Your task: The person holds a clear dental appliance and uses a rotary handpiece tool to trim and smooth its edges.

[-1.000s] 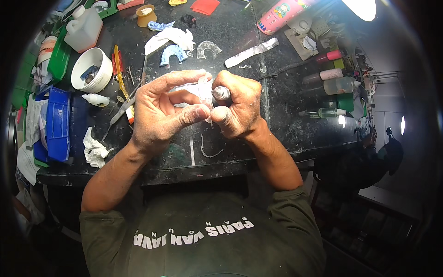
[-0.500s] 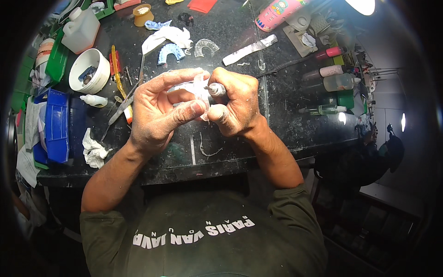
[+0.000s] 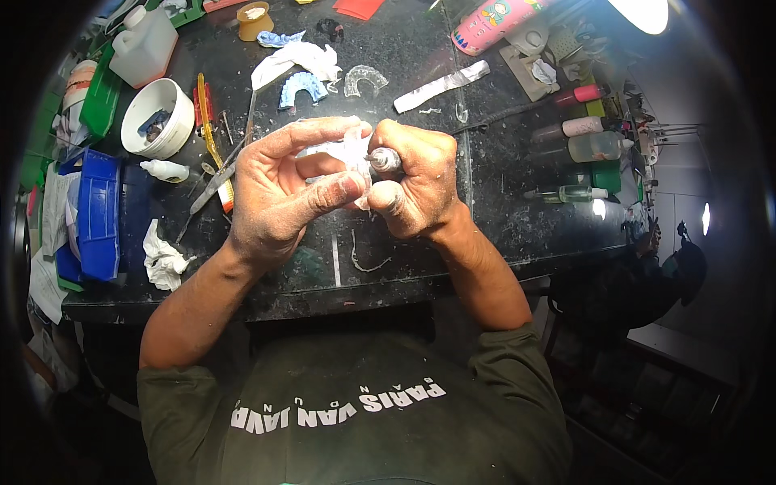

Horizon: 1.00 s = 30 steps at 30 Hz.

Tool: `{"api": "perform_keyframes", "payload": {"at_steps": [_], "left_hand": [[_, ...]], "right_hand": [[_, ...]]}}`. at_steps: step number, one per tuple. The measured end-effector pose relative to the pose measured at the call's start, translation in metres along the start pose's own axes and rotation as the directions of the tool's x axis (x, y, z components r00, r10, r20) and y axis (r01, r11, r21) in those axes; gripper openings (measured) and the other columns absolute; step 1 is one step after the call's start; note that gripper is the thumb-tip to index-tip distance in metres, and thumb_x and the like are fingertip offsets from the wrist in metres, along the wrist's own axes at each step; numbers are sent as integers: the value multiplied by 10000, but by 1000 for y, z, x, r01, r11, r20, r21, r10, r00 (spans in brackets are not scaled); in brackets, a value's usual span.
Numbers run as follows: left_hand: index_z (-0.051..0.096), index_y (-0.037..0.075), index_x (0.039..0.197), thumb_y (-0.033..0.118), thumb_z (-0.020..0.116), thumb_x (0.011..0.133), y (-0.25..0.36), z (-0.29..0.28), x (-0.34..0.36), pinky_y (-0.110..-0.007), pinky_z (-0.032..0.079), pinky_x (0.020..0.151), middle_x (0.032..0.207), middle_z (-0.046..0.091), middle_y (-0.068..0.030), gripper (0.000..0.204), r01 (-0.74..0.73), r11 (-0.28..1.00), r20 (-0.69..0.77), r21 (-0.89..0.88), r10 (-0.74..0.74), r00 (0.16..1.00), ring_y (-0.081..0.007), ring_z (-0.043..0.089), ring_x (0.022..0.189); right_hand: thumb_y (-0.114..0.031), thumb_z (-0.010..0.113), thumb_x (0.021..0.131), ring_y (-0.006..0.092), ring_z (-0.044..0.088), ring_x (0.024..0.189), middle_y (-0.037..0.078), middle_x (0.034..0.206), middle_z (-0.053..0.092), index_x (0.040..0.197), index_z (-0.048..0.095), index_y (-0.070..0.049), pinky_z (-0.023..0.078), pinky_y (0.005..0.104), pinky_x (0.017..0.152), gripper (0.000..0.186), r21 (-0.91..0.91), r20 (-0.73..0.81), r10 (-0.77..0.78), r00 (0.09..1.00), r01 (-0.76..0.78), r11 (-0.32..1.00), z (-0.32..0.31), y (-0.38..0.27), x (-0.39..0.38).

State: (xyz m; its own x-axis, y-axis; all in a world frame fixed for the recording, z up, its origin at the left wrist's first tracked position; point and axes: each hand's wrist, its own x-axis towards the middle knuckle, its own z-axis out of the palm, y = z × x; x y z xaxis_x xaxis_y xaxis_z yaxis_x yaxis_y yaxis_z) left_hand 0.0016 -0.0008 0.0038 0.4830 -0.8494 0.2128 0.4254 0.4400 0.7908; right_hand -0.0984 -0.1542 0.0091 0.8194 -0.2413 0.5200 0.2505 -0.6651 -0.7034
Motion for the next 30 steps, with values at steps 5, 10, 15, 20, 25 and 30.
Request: {"api": "perform_keyframes", "payload": {"at_steps": [5,10,15,20,25,30], "left_hand": [[569,-56,1199,-52,712,812,0,-1,-1,-279,586,736,1172,619,-170,413,-10,1000,-1,22,10,1000,-177,676,898],[574,-56,1192,-48,721,807,0,-1,0,-271,588,741,1170,616,-167,412,-1,1000,8,29,1,1000,-175,677,899],[575,-59,1189,-37,733,801,1,-1,-1,-275,594,750,1196,598,-172,419,-16,999,7,50,15,1000,-180,678,899],[577,-54,1186,-35,737,796,1,-2,-1,-291,600,753,1207,589,-180,423,-22,999,30,44,20,999,-196,677,903],[576,-54,1189,-39,736,795,2,-2,-1,-289,599,749,1205,590,-179,425,-14,999,32,39,13,999,-200,678,903],[573,-56,1191,-40,737,794,2,-2,0,-288,598,747,1193,593,-176,430,-29,999,34,46,28,999,-201,678,906]], "right_hand": [[-760,509,814,172,464,449,54,539,424,644,474,-42,362,298,434,739,0,23,9,1000,-9,1000,1,0,0],[-771,503,809,168,472,451,53,540,434,647,481,-42,366,298,434,747,3,27,20,999,-20,1000,-1,-1,0],[-788,497,798,169,483,453,56,543,441,654,484,-41,375,296,437,760,-44,14,-3,1000,3,999,-2,-1,0],[-815,484,777,187,493,467,73,569,453,708,527,-11,385,306,449,809,-63,18,28,999,-27,998,-2,-1,0],[-802,510,772,193,489,471,81,574,454,727,538,-4,391,312,454,800,-55,30,40,999,-38,998,-2,0,-2],[-759,564,768,193,489,471,79,568,451,711,529,-13,394,313,456,749,-43,26,49,998,-47,998,-2,0,-3]]}}
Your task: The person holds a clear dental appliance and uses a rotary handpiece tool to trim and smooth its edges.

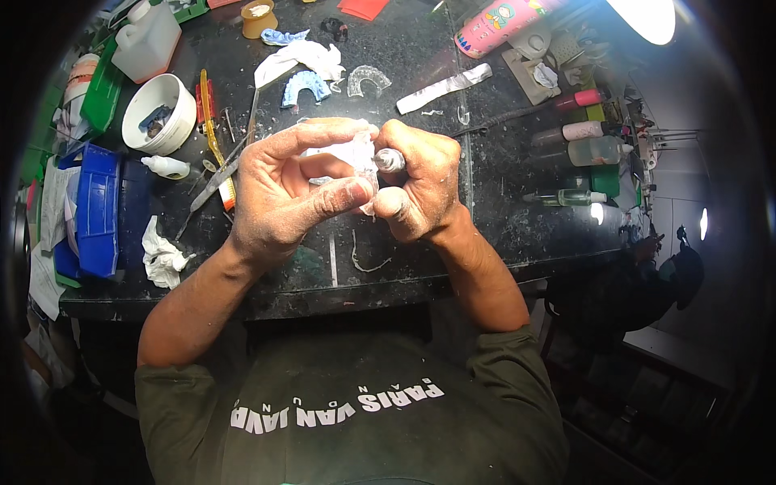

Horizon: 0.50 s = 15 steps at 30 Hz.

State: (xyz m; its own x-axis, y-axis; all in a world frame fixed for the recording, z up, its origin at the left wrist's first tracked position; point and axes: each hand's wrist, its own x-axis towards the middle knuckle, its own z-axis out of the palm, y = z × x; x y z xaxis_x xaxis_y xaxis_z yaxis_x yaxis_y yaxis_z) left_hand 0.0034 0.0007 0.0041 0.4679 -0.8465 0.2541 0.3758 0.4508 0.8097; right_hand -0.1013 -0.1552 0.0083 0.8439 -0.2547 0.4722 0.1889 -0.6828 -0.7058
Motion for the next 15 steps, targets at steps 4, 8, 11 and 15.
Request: {"api": "perform_keyframes", "payload": {"at_steps": [4,8,11,15], "left_hand": [[571,-59,1193,-38,740,793,0,0,-1,-285,597,745,1175,595,-172,435,9,1000,-4,-20,-9,1000,-199,678,905],[578,-57,1185,-40,744,789,-1,0,0,-284,596,745,1173,596,-167,430,-4,1000,3,-17,5,1000,-193,677,902],[584,-54,1177,-43,745,787,-1,0,0,-284,595,746,1182,594,-167,422,-7,1000,3,10,7,1000,-189,675,900],[587,-50,1175,-46,743,786,-2,0,0,-285,595,747,1192,590,-169,419,-8,1000,-1,-5,8,1000,-190,674,899]], "right_hand": [[-733,584,769,184,471,457,72,550,437,665,496,-26,378,309,445,720,36,-7,-5,1000,6,999,1,2,-1],[-750,571,771,170,454,450,66,540,421,630,467,-38,363,303,437,733,62,-15,1,1000,-1,998,3,1,-1],[-781,539,774,165,453,450,61,546,424,636,469,-37,362,301,436,760,53,-9,-7,1000,7,999,1,4,-2],[-806,512,771,161,445,452,58,550,421,646,471,-31,359,299,435,786,58,-28,-20,999,22,998,2,1,0]]}}
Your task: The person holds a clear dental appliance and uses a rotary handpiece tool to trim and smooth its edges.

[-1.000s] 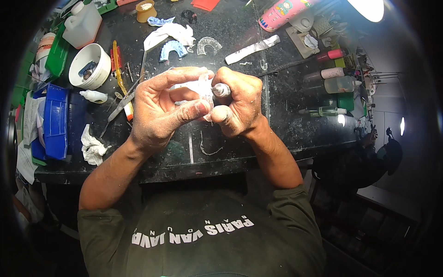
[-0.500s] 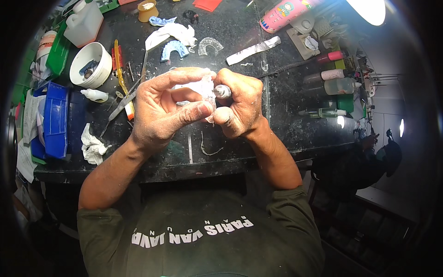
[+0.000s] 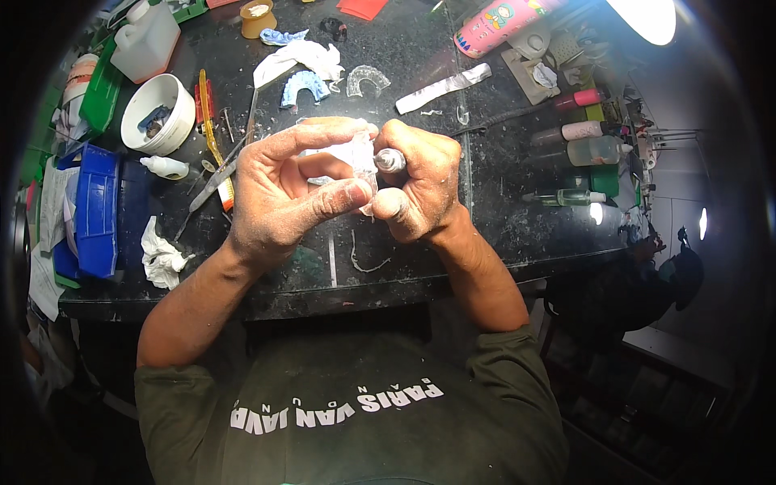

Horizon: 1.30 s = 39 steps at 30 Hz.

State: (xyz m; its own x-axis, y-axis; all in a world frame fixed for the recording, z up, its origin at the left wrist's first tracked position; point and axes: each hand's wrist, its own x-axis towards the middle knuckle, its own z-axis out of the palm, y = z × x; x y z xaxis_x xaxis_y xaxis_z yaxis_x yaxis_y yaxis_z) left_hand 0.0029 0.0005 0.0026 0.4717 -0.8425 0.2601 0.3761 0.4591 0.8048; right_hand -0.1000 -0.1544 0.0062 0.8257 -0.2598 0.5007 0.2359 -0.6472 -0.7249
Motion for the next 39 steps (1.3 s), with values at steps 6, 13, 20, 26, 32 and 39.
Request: {"api": "perform_keyframes", "payload": {"at_steps": [6,13,20,26,32,39], "left_hand": [[589,-42,1177,-48,740,787,0,0,0,-290,597,752,1197,587,-176,419,5,1000,-2,-25,-5,1000,-202,674,900],[588,-42,1176,-44,737,791,0,1,-1,-294,599,755,1202,582,-179,414,-1,999,-9,-43,0,1000,-204,674,901],[593,-36,1172,-42,743,786,0,0,0,-287,594,761,1205,580,-178,415,-13,1000,9,-16,13,1000,-202,672,900],[598,-33,1179,-48,744,782,-2,-1,0,-282,592,749,1210,579,-177,423,-36,999,16,-10,36,999,-199,672,891],[599,-34,1179,-54,739,784,-2,0,0,-283,596,738,1216,577,-175,420,-22,1000,5,-21,22,1000,-202,672,895],[596,-35,1179,-53,739,785,-2,0,-1,-291,601,738,1229,569,-183,420,-7,999,-3,-44,7,1000,-208,671,906]], "right_hand": [[-812,489,779,159,447,466,60,553,413,668,484,-23,358,298,435,797,-15,26,6,1000,-6,1000,-1,0,0],[-801,502,781,162,450,466,62,554,420,670,487,-23,359,299,437,786,-7,23,17,1000,-16,1000,0,-1,-1],[-781,543,773,164,447,462,61,555,425,649,473,-34,359,306,435,760,22,25,15,1000,-16,1000,-2,3,-4],[-805,480,790,160,449,464,62,561,419,687,498,-12,359,297,435,800,-10,16,7,1000,-7,1000,0,0,-1],[-807,495,780,162,451,464,66,566,423,706,511,-3,363,295,439,808,6,18,0,1000,-1,1000,-1,1,0],[-788,553,759,164,440,464,67,562,418,674,488,-19,362,303,441,776,26,19,19,1000,-20,999,-1,1,-1]]}}
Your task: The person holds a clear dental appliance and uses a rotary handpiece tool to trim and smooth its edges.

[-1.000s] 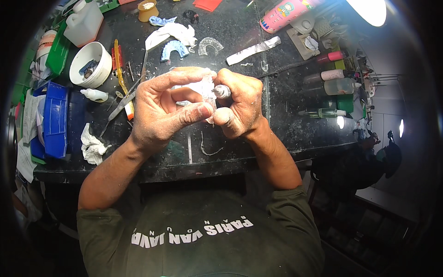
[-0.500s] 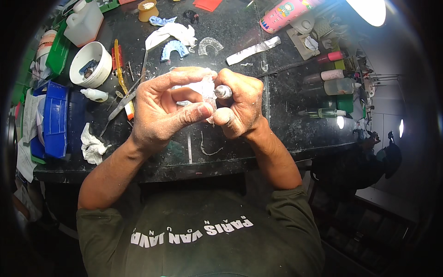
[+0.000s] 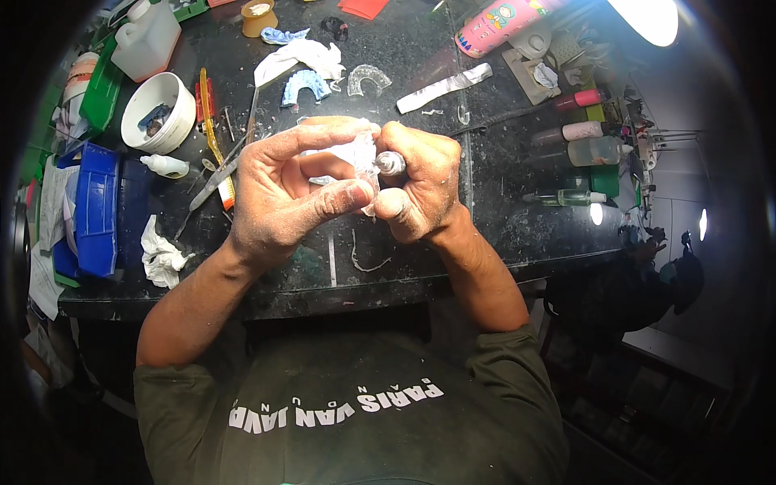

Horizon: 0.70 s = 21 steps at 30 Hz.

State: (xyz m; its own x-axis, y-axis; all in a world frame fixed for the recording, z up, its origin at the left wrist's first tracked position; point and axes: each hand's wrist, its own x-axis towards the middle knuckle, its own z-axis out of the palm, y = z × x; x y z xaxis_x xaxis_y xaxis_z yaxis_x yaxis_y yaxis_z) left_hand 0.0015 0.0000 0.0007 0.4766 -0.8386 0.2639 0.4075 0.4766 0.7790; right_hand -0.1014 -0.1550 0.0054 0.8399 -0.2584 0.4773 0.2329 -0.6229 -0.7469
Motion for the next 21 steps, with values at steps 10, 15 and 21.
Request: {"api": "perform_keyframes", "payload": {"at_steps": [10,15,21], "left_hand": [[593,-35,1186,-43,744,785,1,0,0,-287,597,743,1222,578,-186,428,-17,999,15,27,17,1000,-204,676,898],[572,-44,1216,-47,744,784,2,0,1,-285,594,756,1207,589,-171,465,14,1000,0,23,-14,1000,-192,673,900],[546,-59,1250,-63,737,778,4,1,2,-284,589,787,1174,610,-157,509,91,996,20,-8,-91,996,-179,667,913]], "right_hand": [[-704,544,816,180,440,450,62,543,406,645,468,-37,359,310,436,692,1,15,-41,999,41,999,-1,6,-3],[-714,524,823,182,447,448,63,548,414,647,474,-36,360,308,436,702,-41,-3,-46,999,45,998,0,1,0],[-758,490,816,177,467,455,74,558,433,660,488,-29,366,304,437,746,-40,-7,-22,1000,21,999,-1,5,0]]}}
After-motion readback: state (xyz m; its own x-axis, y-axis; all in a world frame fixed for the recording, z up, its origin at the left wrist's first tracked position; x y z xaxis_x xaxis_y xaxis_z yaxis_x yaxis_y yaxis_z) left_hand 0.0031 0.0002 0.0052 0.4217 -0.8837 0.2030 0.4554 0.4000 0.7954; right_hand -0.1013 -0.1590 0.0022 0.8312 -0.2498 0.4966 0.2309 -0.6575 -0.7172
